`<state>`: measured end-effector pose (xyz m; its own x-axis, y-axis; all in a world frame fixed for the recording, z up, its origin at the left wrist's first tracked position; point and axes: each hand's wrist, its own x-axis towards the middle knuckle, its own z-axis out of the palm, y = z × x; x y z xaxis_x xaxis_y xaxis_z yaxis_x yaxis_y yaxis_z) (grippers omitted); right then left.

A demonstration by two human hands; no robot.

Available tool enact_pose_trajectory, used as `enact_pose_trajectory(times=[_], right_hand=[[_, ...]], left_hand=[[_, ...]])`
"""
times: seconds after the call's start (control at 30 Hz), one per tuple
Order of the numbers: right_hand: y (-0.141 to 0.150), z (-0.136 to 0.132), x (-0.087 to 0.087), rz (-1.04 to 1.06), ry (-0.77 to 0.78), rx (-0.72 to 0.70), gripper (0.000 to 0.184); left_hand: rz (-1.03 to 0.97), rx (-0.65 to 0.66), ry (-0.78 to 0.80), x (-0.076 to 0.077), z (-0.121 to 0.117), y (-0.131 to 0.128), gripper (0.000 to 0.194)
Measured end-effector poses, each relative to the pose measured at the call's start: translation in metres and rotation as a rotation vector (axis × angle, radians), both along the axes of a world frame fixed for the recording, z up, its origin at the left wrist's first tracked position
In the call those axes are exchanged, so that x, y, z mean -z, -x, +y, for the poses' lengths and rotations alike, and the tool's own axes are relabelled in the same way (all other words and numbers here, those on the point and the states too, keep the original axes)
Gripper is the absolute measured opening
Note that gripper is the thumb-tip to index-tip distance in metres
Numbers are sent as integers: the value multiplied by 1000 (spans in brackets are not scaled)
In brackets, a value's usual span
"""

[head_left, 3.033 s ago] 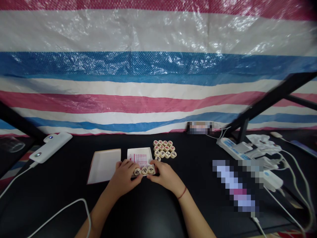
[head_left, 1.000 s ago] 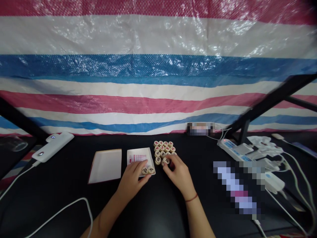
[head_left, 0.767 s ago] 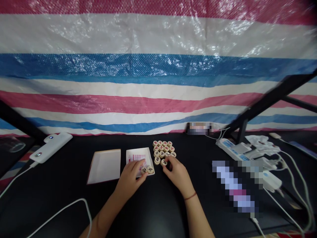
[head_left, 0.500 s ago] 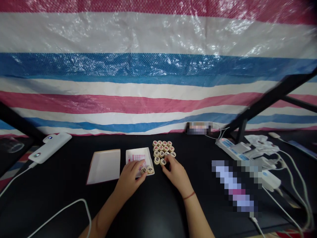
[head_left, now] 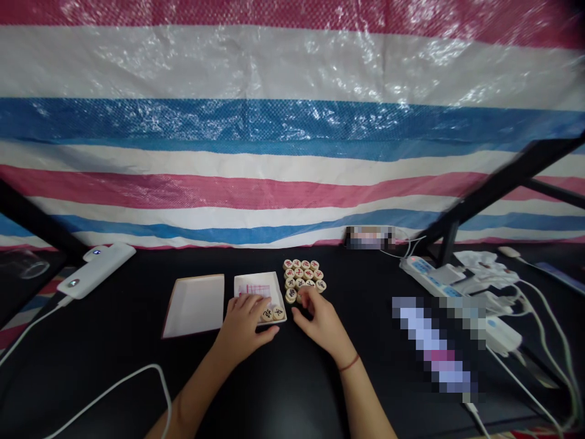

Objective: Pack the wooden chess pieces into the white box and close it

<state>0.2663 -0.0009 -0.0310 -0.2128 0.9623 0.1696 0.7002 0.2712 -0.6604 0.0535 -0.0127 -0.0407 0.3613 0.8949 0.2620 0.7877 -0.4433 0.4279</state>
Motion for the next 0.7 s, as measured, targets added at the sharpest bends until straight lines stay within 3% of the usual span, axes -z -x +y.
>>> enact_pose_trajectory(times=[0.1, 0.17, 0.3, 0.57, 0.7], right_hand=[[10, -4, -3, 14, 94, -183, 44], [16, -6, -2, -29, 129, -228, 49], [22, -6, 0, -55, 150, -215, 42], [23, -5, 0, -56, 160, -211, 40], [24, -6, -1, -5, 74, -207, 41]], left_hand=[[64, 25, 31, -2, 0, -2, 36], [81, 31, 46, -2, 0, -3, 29], [81, 42, 73, -3, 1, -2, 17], [-42, 142, 98, -4, 4, 2, 25], [-170, 116, 91, -5, 4, 2, 23]])
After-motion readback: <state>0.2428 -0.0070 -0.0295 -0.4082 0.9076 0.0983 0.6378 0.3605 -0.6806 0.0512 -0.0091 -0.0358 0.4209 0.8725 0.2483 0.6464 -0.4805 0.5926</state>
